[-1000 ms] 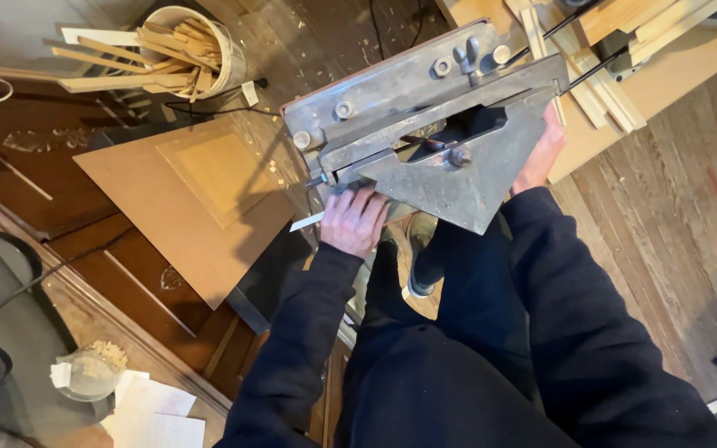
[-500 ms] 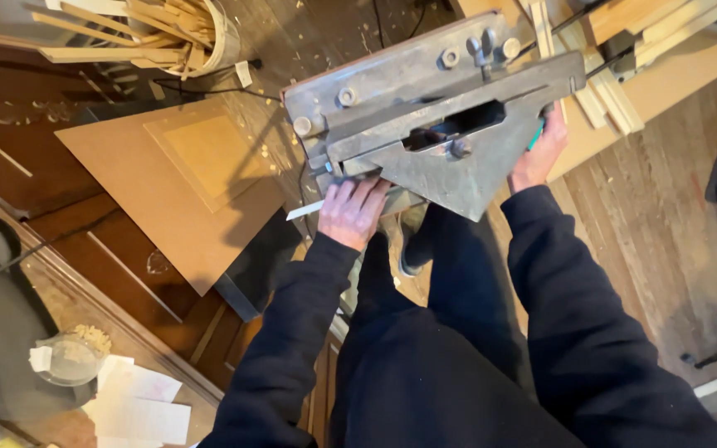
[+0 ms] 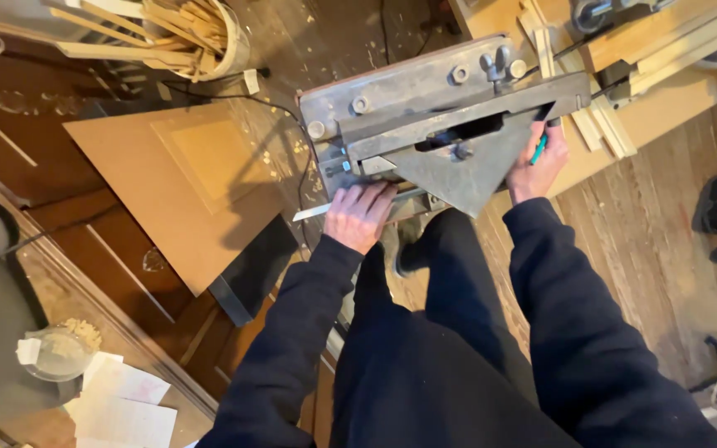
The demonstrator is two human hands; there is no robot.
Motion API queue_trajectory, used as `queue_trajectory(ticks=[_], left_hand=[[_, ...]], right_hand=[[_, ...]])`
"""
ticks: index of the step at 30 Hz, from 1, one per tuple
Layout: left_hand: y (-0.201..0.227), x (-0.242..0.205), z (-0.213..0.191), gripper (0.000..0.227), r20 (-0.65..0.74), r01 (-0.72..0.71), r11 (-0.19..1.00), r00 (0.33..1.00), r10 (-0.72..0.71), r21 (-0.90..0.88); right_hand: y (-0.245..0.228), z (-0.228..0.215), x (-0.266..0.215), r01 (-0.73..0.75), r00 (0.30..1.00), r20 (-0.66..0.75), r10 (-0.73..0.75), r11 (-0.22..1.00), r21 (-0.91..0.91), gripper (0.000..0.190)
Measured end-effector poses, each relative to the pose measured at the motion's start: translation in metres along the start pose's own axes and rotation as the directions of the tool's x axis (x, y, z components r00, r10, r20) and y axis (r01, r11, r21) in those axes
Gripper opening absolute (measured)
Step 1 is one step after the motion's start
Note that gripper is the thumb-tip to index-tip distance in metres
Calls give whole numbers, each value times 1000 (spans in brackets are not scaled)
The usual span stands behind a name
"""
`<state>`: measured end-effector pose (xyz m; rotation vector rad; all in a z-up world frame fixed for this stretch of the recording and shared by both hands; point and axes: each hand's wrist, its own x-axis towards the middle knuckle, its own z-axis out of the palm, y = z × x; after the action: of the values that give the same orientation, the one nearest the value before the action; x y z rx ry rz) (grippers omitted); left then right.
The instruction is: Cutting and marking wooden frame moulding using a mitre chopper and a pencil in a workshop.
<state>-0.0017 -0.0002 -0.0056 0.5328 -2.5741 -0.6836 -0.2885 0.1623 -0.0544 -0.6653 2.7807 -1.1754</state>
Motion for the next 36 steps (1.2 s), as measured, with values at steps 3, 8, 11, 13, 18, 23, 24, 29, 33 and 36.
queue_trajectory(ticks=[3,8,11,13,18,23,24,29,33,36], left_hand=[[-2,4,-4,33,-7,-17,1000,1000,17,-7],[-3,4,4,32,-15,-47,999,999,48,16],[-2,-3,2,33,-5,-41,999,999,41,23],[-5,2,4,33,-12,-50,998,999,51,28],[-2,1,-1,35,13,-47,998,999,47,40],[-3,3,-1,34,0,-42,999,999,42,20],[-1,3,-3,34,-2,-36,999,999,36,-1],[0,1,3,36,11,-4,1000,1000,4,11],[1,-1,1,35,-4,8,1000,1000,-8,7],[-4,4,2,33,-16,-15,1000,1000,14,-23]], right_hand=[[-3,-3,1,143,989,22,-147,982,125,24],[47,11,2,78,997,3,-83,945,318,35],[41,7,-6,20,999,31,-36,909,417,41],[31,7,2,-23,997,74,-12,894,448,44],[44,9,0,-90,995,80,64,918,385,42],[18,2,0,2,998,59,-33,885,466,40],[6,-2,1,81,995,45,-94,969,235,31],[-5,-1,2,55,998,6,-55,997,-45,34],[-12,-1,2,67,998,10,-68,995,68,33],[25,4,-2,180,984,29,-178,965,-188,34]])
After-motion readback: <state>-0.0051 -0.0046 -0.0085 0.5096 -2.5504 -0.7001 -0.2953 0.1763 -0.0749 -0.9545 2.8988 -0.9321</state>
